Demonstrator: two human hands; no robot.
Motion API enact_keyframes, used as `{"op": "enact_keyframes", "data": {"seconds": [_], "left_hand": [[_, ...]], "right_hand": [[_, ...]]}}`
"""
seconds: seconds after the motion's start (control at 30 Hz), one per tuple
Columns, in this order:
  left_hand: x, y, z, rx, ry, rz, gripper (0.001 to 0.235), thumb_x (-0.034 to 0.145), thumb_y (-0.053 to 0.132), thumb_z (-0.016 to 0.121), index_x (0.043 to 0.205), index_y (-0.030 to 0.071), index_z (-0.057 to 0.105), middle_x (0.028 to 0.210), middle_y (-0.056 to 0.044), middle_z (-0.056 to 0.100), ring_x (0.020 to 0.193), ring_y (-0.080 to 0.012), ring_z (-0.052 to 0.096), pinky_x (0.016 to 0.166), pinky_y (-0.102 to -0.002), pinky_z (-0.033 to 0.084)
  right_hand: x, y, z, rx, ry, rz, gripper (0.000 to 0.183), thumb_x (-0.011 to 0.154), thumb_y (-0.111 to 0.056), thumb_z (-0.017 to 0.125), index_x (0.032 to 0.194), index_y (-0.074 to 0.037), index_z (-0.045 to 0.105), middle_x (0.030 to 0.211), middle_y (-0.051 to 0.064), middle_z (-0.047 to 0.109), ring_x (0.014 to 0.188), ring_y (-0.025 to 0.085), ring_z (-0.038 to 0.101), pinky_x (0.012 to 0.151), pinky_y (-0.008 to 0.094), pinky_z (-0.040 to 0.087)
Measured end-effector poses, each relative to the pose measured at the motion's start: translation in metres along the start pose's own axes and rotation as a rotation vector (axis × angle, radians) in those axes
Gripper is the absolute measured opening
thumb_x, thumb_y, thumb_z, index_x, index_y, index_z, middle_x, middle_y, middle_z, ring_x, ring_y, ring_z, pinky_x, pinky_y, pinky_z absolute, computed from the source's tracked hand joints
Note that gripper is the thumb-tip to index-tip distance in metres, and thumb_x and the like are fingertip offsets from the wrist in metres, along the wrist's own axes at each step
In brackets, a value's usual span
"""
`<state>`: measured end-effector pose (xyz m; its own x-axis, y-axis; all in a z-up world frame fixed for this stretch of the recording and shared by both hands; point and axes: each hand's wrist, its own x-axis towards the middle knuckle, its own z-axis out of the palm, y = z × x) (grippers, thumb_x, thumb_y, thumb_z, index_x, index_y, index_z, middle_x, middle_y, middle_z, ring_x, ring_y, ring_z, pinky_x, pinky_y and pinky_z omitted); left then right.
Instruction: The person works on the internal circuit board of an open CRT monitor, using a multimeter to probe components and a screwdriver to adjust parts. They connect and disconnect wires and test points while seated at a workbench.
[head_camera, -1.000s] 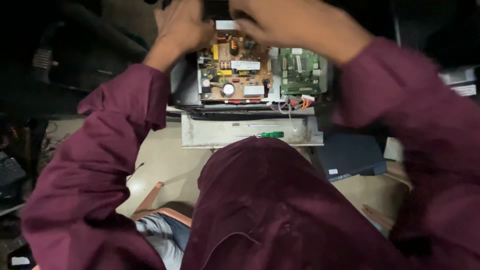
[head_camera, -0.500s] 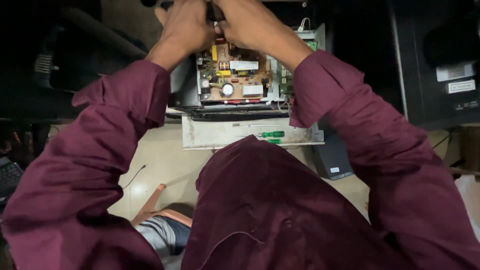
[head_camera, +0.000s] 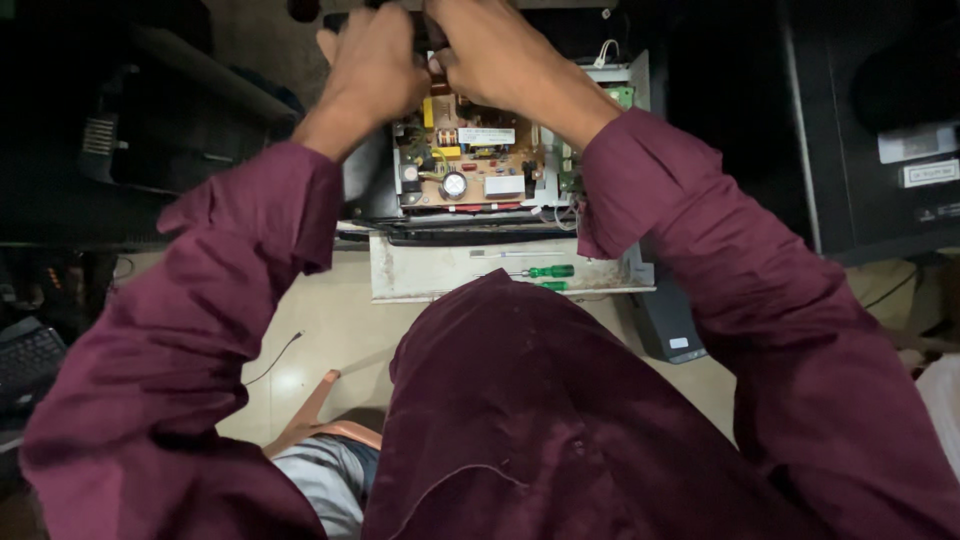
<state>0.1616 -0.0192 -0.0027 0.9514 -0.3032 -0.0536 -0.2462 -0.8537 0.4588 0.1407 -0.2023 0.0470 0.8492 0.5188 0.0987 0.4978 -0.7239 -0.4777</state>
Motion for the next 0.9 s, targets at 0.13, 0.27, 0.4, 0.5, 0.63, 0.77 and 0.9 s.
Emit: {"op": "enact_keyframes", "data": {"seconds": [0.13, 0.27, 0.4, 0.5, 0.63, 0.77, 0.9], "left_hand": [[-0.003, 0.002, -0.002, 0.001, 0.08, 0.067, 0.049, 0.082, 0.027, 0.084, 0.115, -0.004, 0.065, 0.122, -0.028, 0.064, 0.122, -0.0472, 0.053, 0.096, -0.067, 0.036], [-0.004, 0.003, -0.007, -0.145, 0.013, -0.005, 0.046, 0.078, 0.018, 0.08, 0.122, 0.011, 0.068, 0.122, -0.019, 0.068, 0.123, -0.0415, 0.057, 0.098, -0.07, 0.031], [-0.015, 0.006, 0.003, -0.091, 0.128, 0.138, 0.043, 0.082, 0.018, 0.081, 0.12, 0.005, 0.065, 0.123, -0.025, 0.065, 0.121, -0.0474, 0.056, 0.093, -0.068, 0.038], [-0.008, 0.005, -0.002, -0.123, 0.206, 0.245, 0.049, 0.074, 0.015, 0.084, 0.118, 0.002, 0.066, 0.12, -0.029, 0.064, 0.118, -0.0538, 0.055, 0.092, -0.079, 0.033], [-0.01, 0.008, -0.005, -0.068, 0.097, 0.122, 0.046, 0.08, 0.023, 0.084, 0.119, 0.005, 0.066, 0.118, -0.025, 0.067, 0.117, -0.0474, 0.057, 0.09, -0.073, 0.032], [-0.014, 0.019, -0.01, 0.007, 0.064, 0.03, 0.046, 0.082, 0.028, 0.084, 0.117, 0.004, 0.069, 0.119, -0.029, 0.065, 0.119, -0.0494, 0.057, 0.093, -0.07, 0.037], [-0.002, 0.02, -0.018, -0.018, 0.043, 0.037, 0.055, 0.071, 0.031, 0.088, 0.111, -0.001, 0.067, 0.123, -0.03, 0.063, 0.12, -0.05, 0.055, 0.093, -0.075, 0.032]], "right_hand": [[-0.003, 0.006, 0.003, 0.055, -0.012, 0.01, 0.025, 0.09, -0.005, 0.072, 0.111, 0.005, 0.063, 0.097, 0.025, 0.069, 0.09, 0.043, 0.069, 0.074, 0.05, 0.053], [-0.002, 0.006, 0.006, 0.049, -0.023, 0.076, 0.034, 0.091, -0.012, 0.072, 0.121, 0.0, 0.062, 0.098, 0.025, 0.069, 0.088, 0.044, 0.068, 0.071, 0.051, 0.052], [-0.003, 0.008, 0.008, 0.036, -0.062, 0.089, 0.034, 0.093, -0.016, 0.073, 0.121, -0.001, 0.063, 0.102, 0.025, 0.069, 0.091, 0.043, 0.069, 0.074, 0.051, 0.054], [-0.001, 0.013, 0.006, 0.023, -0.063, 0.084, 0.033, 0.094, -0.017, 0.073, 0.12, 0.0, 0.062, 0.102, 0.026, 0.069, 0.091, 0.044, 0.068, 0.073, 0.052, 0.053], [-0.003, 0.01, 0.011, 0.044, -0.003, 0.028, 0.034, 0.09, -0.011, 0.073, 0.12, 0.003, 0.062, 0.101, 0.027, 0.069, 0.09, 0.045, 0.068, 0.072, 0.051, 0.053], [-0.004, 0.007, 0.005, 0.021, 0.06, -0.045, 0.034, 0.083, -0.002, 0.074, 0.114, 0.007, 0.063, 0.1, 0.03, 0.068, 0.096, 0.047, 0.067, 0.077, 0.052, 0.053], [-0.005, 0.003, 0.005, 0.033, 0.028, 0.005, 0.028, 0.084, 0.0, 0.072, 0.109, 0.01, 0.063, 0.099, 0.031, 0.067, 0.098, 0.046, 0.068, 0.08, 0.051, 0.053]]}}
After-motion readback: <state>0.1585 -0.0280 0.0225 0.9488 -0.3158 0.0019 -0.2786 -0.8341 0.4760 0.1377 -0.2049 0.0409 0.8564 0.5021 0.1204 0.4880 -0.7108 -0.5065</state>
